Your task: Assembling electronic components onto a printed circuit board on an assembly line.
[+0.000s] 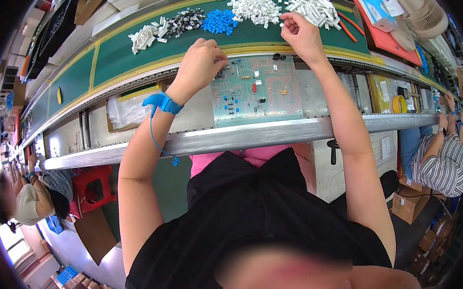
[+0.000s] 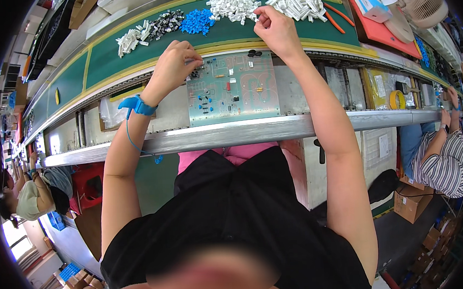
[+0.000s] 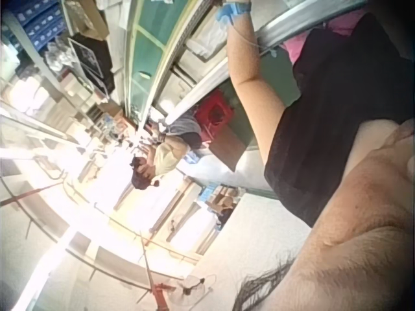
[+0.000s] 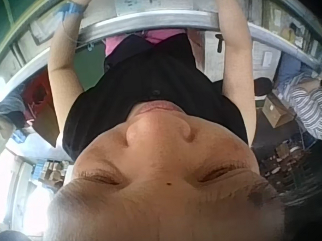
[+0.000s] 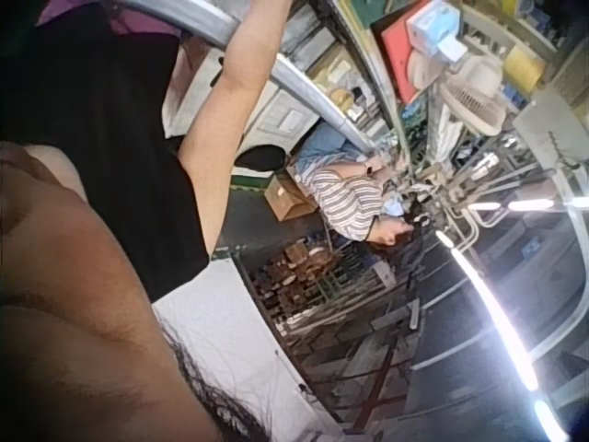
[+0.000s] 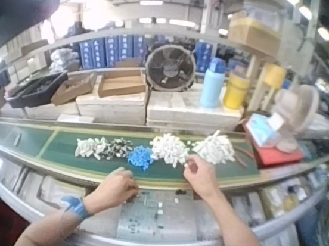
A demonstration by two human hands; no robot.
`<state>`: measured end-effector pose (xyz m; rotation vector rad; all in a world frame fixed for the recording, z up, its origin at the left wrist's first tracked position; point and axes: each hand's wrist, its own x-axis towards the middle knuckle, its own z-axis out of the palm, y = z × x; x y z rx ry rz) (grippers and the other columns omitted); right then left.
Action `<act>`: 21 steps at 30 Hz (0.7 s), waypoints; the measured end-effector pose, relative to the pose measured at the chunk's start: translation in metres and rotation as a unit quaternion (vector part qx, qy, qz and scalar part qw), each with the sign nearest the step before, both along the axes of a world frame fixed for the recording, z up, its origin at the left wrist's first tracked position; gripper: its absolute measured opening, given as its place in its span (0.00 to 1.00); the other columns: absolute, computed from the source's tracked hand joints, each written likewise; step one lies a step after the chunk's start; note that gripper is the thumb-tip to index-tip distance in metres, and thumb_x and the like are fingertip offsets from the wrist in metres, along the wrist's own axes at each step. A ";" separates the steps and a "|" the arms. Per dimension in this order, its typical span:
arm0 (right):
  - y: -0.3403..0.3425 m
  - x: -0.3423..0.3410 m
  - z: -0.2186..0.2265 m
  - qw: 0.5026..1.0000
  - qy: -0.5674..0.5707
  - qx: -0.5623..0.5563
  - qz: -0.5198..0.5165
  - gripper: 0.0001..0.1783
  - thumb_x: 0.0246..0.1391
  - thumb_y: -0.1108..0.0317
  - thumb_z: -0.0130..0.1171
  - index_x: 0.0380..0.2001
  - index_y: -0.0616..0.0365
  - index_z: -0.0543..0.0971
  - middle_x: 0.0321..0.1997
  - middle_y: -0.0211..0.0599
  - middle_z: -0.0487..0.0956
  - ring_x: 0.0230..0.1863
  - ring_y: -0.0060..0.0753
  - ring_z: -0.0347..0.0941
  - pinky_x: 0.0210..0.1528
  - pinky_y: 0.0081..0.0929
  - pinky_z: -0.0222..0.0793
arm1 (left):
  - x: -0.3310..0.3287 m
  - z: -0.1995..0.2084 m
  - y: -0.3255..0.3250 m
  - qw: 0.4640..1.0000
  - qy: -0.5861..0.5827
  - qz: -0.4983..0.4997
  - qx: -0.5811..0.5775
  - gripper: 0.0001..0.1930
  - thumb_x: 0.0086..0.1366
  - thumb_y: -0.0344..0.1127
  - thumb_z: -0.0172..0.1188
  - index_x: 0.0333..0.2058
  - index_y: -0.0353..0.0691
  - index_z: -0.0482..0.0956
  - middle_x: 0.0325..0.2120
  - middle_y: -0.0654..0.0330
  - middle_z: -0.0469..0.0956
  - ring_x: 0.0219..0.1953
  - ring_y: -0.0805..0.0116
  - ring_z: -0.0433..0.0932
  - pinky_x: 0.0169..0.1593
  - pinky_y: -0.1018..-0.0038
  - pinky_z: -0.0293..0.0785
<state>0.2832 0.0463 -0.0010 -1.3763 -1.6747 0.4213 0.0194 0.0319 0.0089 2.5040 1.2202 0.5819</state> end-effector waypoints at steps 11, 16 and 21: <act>-0.019 -0.006 0.013 0.994 0.023 -0.085 0.063 0.10 0.50 0.71 0.61 0.37 0.62 0.79 0.30 0.29 0.79 0.30 0.16 0.72 0.37 0.16 0.70 | -0.005 -0.002 0.003 0.999 0.026 -0.033 0.019 0.05 0.55 0.31 0.59 0.27 0.38 0.83 0.25 0.58 0.76 0.34 0.58 0.71 0.39 0.67 0.70; -0.060 -0.018 0.031 0.975 -0.009 -0.172 0.141 0.09 0.49 0.71 0.63 0.34 0.63 0.79 0.29 0.28 0.78 0.29 0.15 0.71 0.35 0.16 0.69 | -0.030 -0.007 0.010 0.989 -0.047 0.087 0.110 0.08 0.54 0.28 0.55 0.31 0.38 0.82 0.27 0.56 0.76 0.34 0.55 0.74 0.40 0.63 0.71; -0.100 -0.025 0.033 0.964 -0.126 -0.072 0.221 0.09 0.41 0.70 0.66 0.29 0.58 0.79 0.35 0.34 0.74 0.41 0.37 0.67 0.45 0.30 0.65 | -0.076 -0.010 0.034 0.950 0.108 0.146 0.254 0.11 0.51 0.23 0.51 0.33 0.38 0.79 0.32 0.55 0.75 0.40 0.55 0.72 0.43 0.65 0.71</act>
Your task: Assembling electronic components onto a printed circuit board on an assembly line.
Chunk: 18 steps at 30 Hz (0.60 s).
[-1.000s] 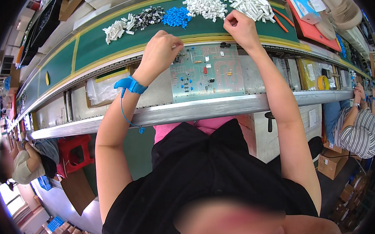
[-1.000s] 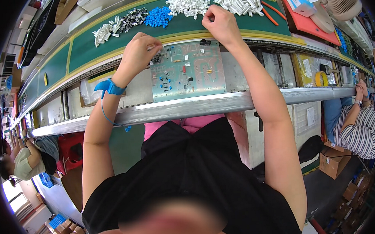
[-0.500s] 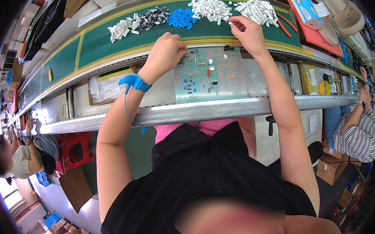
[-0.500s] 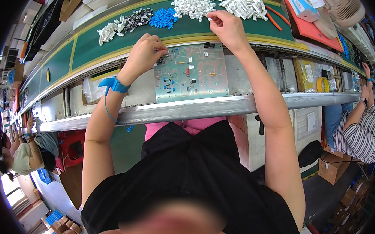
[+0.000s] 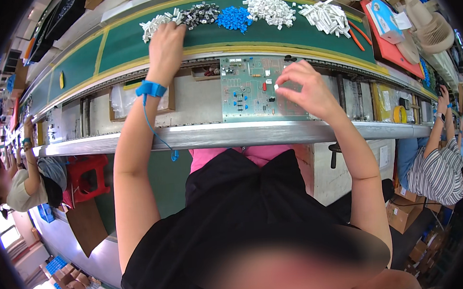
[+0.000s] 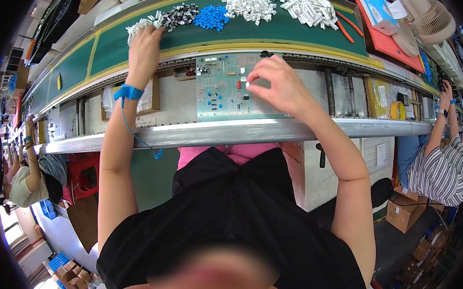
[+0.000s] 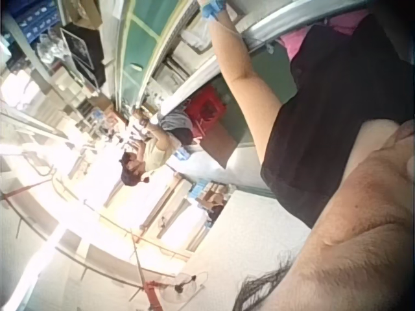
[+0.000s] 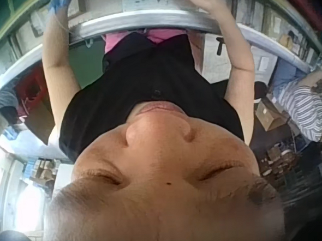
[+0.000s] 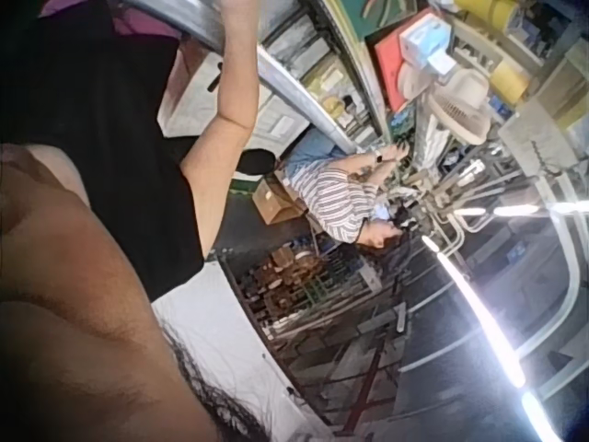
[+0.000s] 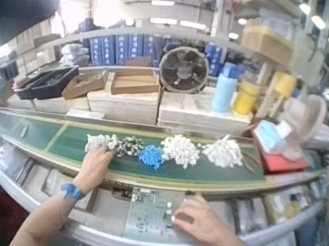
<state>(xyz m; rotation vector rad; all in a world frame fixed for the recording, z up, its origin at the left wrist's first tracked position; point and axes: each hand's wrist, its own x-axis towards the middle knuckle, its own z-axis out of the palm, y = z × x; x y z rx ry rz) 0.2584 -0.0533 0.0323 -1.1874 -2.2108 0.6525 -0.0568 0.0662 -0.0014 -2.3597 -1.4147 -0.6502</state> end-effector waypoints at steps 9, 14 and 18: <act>-0.033 -0.016 -0.016 0.999 -0.047 0.010 0.020 0.08 0.39 0.69 0.65 0.25 0.58 0.79 0.32 0.33 0.69 0.41 0.37 0.64 0.45 0.32 0.64 | -0.023 -0.008 0.021 0.999 0.020 0.035 0.021 0.08 0.62 0.33 0.51 0.37 0.41 0.77 0.31 0.56 0.77 0.36 0.55 0.74 0.39 0.64 0.71; -0.038 -0.017 -0.017 0.997 -0.075 0.031 0.008 0.08 0.38 0.71 0.67 0.25 0.57 0.79 0.33 0.32 0.69 0.40 0.37 0.64 0.43 0.31 0.64 | -0.001 0.006 0.004 0.989 -0.102 0.076 -0.072 0.08 0.65 0.33 0.49 0.37 0.40 0.76 0.25 0.55 0.78 0.26 0.55 0.77 0.31 0.64 0.72; -0.040 -0.019 -0.017 0.995 -0.085 0.045 0.002 0.08 0.38 0.71 0.66 0.25 0.58 0.78 0.32 0.32 0.69 0.40 0.37 0.64 0.42 0.31 0.64 | 0.012 0.025 -0.012 0.882 -0.388 0.007 -0.268 0.10 0.64 0.33 0.49 0.39 0.37 0.78 0.24 0.57 0.80 0.24 0.69 0.79 0.28 0.73 0.75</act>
